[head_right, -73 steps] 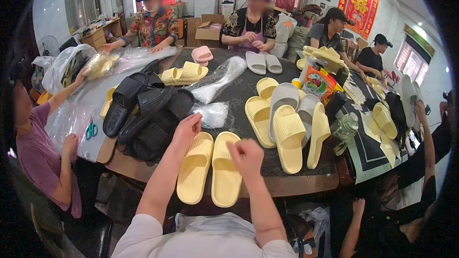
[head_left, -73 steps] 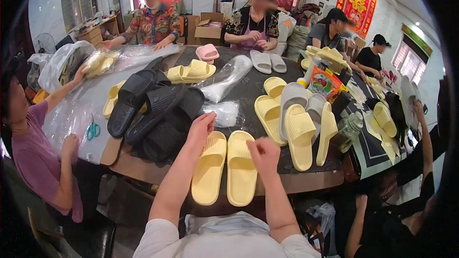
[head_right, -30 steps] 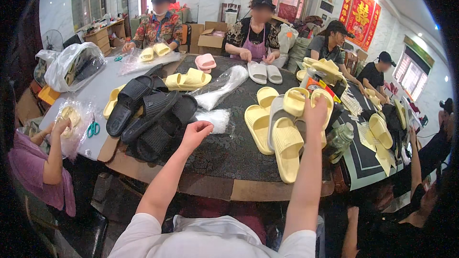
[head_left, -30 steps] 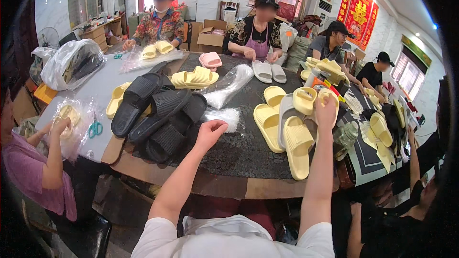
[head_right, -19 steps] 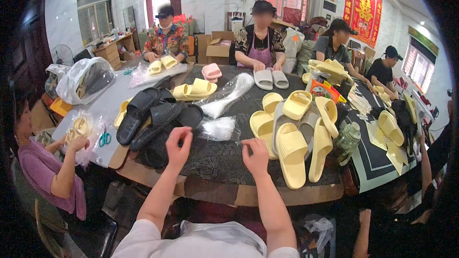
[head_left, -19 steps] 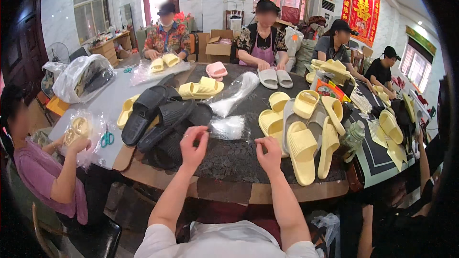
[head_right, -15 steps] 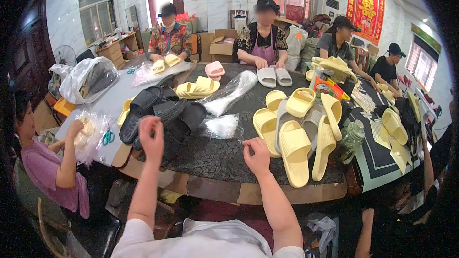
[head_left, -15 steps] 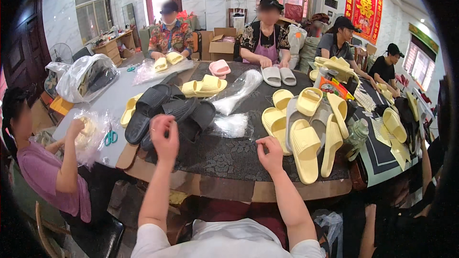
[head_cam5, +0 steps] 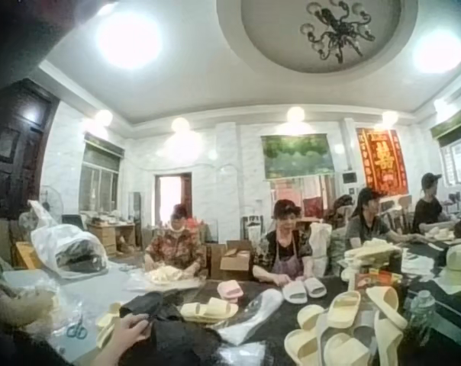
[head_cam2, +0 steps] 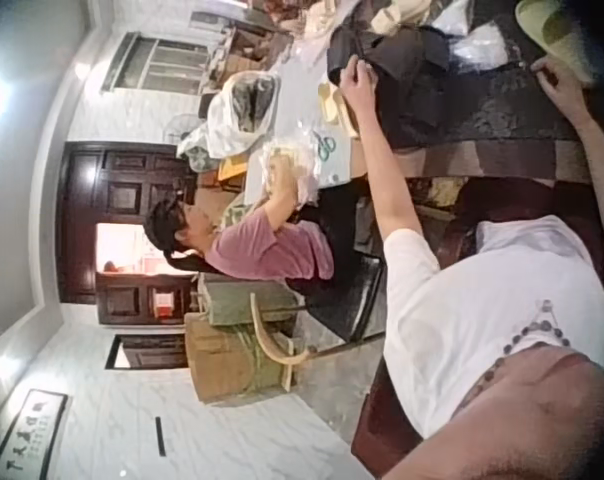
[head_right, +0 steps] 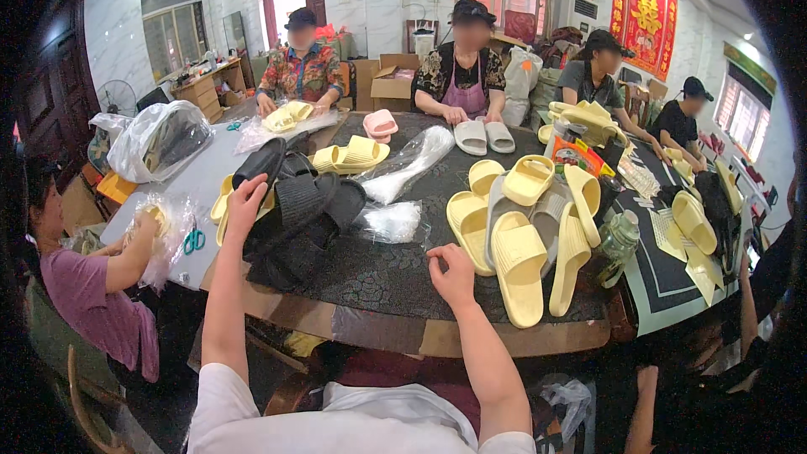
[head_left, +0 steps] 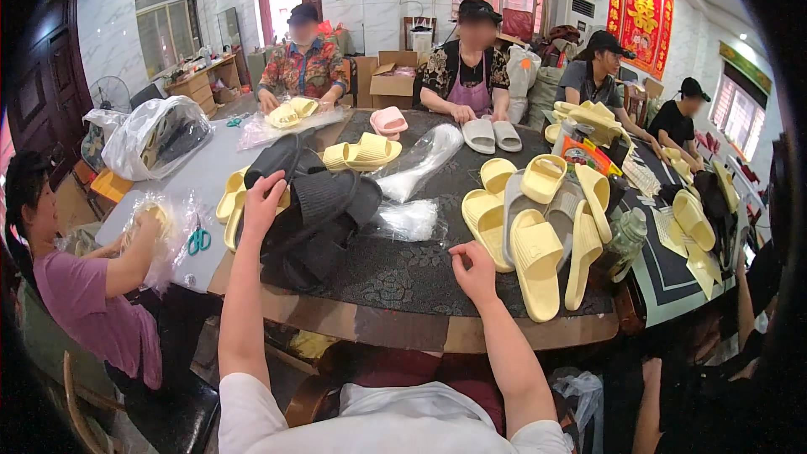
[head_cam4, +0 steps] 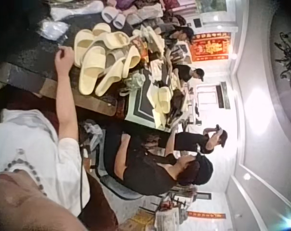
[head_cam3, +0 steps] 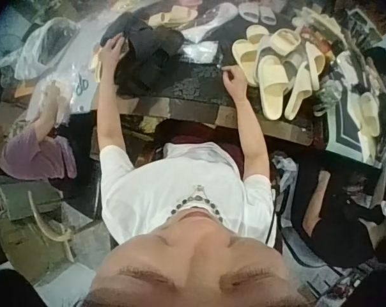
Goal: The person pairs slides by threading plastic fasteners through them by hand, securing the shoes together, and placing them on the table.
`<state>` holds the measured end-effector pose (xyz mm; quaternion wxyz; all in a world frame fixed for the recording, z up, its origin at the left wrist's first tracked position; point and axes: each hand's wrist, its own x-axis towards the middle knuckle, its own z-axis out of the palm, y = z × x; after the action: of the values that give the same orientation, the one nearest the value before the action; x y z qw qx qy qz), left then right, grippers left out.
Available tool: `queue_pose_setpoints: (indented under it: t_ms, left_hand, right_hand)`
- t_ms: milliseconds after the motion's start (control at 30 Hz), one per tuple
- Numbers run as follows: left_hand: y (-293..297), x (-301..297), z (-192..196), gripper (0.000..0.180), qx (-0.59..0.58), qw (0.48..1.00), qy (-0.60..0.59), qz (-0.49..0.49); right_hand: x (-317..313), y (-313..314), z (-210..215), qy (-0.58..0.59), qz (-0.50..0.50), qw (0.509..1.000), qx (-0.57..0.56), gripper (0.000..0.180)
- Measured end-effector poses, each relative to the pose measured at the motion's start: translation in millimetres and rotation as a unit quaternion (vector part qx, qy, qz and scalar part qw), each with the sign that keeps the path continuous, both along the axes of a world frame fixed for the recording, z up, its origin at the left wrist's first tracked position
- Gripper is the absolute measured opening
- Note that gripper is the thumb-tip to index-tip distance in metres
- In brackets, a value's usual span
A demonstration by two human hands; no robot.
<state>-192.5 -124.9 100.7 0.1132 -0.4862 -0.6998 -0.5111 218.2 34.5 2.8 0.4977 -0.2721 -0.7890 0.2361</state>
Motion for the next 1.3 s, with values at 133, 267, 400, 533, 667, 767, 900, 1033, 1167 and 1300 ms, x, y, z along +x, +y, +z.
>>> queue_pose_setpoints:
  t_ms: [133, 267, 400, 533, 667, 767, 900, 1033, 1167, 1300]
  left_hand:
    - [-18.1, 79.5, 51.5, 0.038, 0.038, 0.992, -0.088, -0.086]
    - [-31.9, 137.5, 75.7, 0.048, 0.041, 0.986, 0.105, -0.124]
    - [-39.1, 198.0, 86.5, 0.056, 0.096, 0.972, 0.147, -0.158]
    - [-41.4, 249.6, 75.1, 0.069, 0.087, 0.969, 0.171, -0.156]
    - [-24.3, 282.7, 39.4, 0.078, 0.002, 0.970, 0.192, -0.152]
    - [-8.4, 294.4, 5.2, 0.082, -0.112, 0.969, 0.147, -0.166]
    - [-3.1, 299.4, -32.5, 0.084, -0.176, 0.963, 0.145, -0.146]
    - [-7.2, 296.2, -49.4, 0.084, -0.210, 0.957, 0.147, -0.133]
    - [-22.6, 282.5, -54.0, 0.087, -0.280, 0.939, 0.123, -0.156]
    - [-33.6, 279.3, -46.4, 0.088, -0.354, 0.892, 0.134, -0.247]
  right_hand:
    - [4.1, 0.5, -2.2, -0.010, 0.014, 1.000, 0.018, 0.008]
    - [-0.1, -9.5, 6.0, -0.001, 0.127, 0.980, -0.156, 0.020]
    - [3.8, -10.0, 7.4, 0.044, 0.311, 0.905, -0.287, 0.051]
    - [7.6, -12.7, 6.2, 0.079, 0.485, 0.801, -0.342, 0.091]
    - [16.6, -13.8, 25.0, 0.122, 0.530, 0.717, -0.436, 0.103]
    - [31.5, -5.2, 31.5, 0.200, 0.561, 0.648, -0.475, 0.099]
    - [32.8, 9.6, 26.7, 0.201, 0.328, 0.756, -0.530, 0.079]
    - [32.4, 28.8, 1.3, 0.170, 0.136, 0.889, -0.402, 0.058]
    - [43.7, 17.8, 24.9, 0.088, 0.170, 0.876, -0.442, 0.065]
    - [53.3, 29.7, -0.3, -0.105, 0.132, 0.920, -0.354, 0.060]
